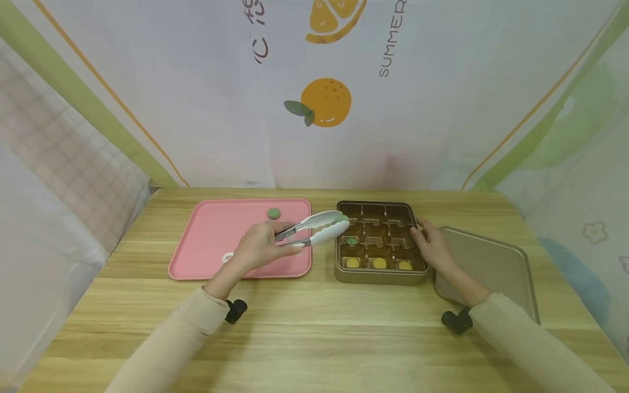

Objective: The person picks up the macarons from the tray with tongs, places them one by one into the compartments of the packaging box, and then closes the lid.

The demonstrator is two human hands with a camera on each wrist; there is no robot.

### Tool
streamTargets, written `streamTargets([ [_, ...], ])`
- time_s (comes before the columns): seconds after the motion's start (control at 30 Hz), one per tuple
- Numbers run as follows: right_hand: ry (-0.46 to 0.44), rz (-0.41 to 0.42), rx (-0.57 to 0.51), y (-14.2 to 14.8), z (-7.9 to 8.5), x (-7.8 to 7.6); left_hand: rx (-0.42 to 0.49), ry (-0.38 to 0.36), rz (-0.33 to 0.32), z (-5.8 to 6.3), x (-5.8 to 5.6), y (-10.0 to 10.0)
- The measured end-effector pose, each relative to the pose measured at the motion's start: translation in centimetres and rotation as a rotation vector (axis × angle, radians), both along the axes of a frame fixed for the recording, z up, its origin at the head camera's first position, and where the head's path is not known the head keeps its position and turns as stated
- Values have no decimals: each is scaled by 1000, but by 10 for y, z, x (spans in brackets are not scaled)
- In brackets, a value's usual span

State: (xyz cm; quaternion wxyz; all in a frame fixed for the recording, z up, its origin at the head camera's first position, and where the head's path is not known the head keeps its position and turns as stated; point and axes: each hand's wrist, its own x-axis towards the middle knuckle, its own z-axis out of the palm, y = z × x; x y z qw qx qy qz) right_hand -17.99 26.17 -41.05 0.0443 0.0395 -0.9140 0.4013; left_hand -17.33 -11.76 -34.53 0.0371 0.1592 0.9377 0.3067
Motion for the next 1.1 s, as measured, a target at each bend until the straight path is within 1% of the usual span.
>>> streamTargets([
  [0.1,11,-2,4,0,0,-1,-11,7,-19,1,-1,9],
  [0.23,21,-5,4,-1,0,-1,-12,-6,-48,2,-4,21],
  [0.33,15,-6,-5,-2,1,-1,-18,-20,-57,3,-5,29],
  [0.53,7,-9,-6,-3,2,-1,-66,14,-82,2,-7,43],
  [0.6,10,-11,-4,-2,1,-1,-81,21,-91,2,-8,47],
  [0.83,19,-5,-3,-2,1,-1,-102,-3,-113,4,-10,59],
  [1.1,0,-11,-17,-1,0,0,-142,18,-129,6,-12,68],
])
